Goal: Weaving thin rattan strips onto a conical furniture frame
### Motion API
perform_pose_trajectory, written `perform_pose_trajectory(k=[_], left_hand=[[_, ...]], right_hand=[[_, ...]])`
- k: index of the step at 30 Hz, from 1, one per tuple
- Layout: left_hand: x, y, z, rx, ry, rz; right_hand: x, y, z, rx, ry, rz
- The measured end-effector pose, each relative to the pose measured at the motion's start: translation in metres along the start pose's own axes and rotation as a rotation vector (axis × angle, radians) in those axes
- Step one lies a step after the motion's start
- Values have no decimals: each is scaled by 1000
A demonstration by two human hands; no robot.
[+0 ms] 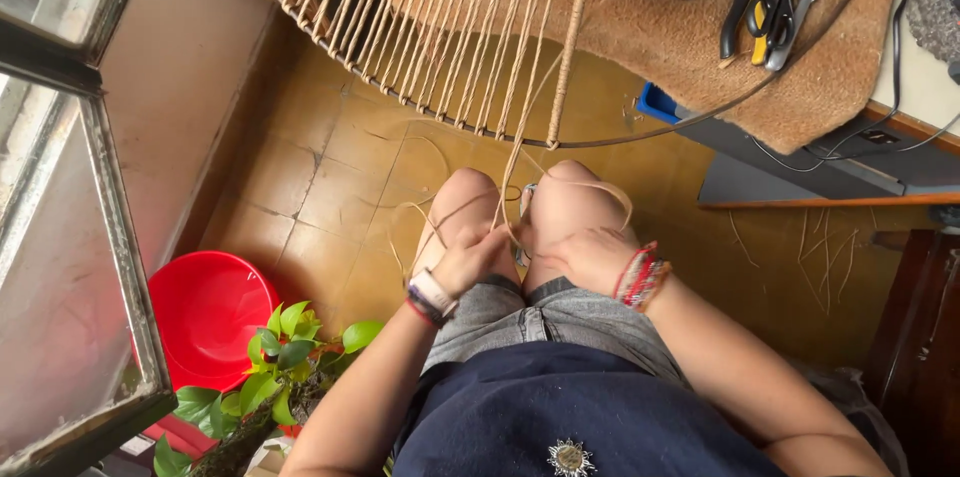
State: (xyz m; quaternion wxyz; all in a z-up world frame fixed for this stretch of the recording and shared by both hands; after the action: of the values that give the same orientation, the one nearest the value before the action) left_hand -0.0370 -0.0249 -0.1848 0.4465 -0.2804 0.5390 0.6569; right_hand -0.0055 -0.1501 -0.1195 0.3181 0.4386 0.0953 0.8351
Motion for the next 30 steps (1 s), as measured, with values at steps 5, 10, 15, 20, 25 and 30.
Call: perform_pose_trajectory(k=[5, 10, 15, 20, 25, 30], left_hand=[[7, 12, 35, -105, -213, 46], [-33, 16, 49, -388, -295, -421], [22, -52, 24, -190, 35, -221], [-24, -156, 50, -246, 83, -299], [-53, -210, 57, -104, 307, -456], [-115, -114, 59, -168, -189, -548]], right_hand=[[61, 8, 57, -164, -912, 400], [47, 19, 70, -315, -825, 540], [-34, 5, 111, -496, -398, 108], [-96, -88, 168, -368, -364, -46], [-68, -151, 144, -76, -761, -54], [-80, -175, 169, -229, -1186, 174]])
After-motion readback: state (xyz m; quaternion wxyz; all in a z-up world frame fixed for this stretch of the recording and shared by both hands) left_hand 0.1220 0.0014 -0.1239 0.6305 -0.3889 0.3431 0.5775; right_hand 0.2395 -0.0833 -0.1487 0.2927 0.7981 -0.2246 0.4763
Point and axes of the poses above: each hand's wrist, its own y-axis away from the middle knuckle, its own z-axis out of the back of the hand, x = y × z, the point moved 9 cm from there along -y, towards the middle knuckle, and after that the axes turned 5 degrees about z, right-handed, at the moved point
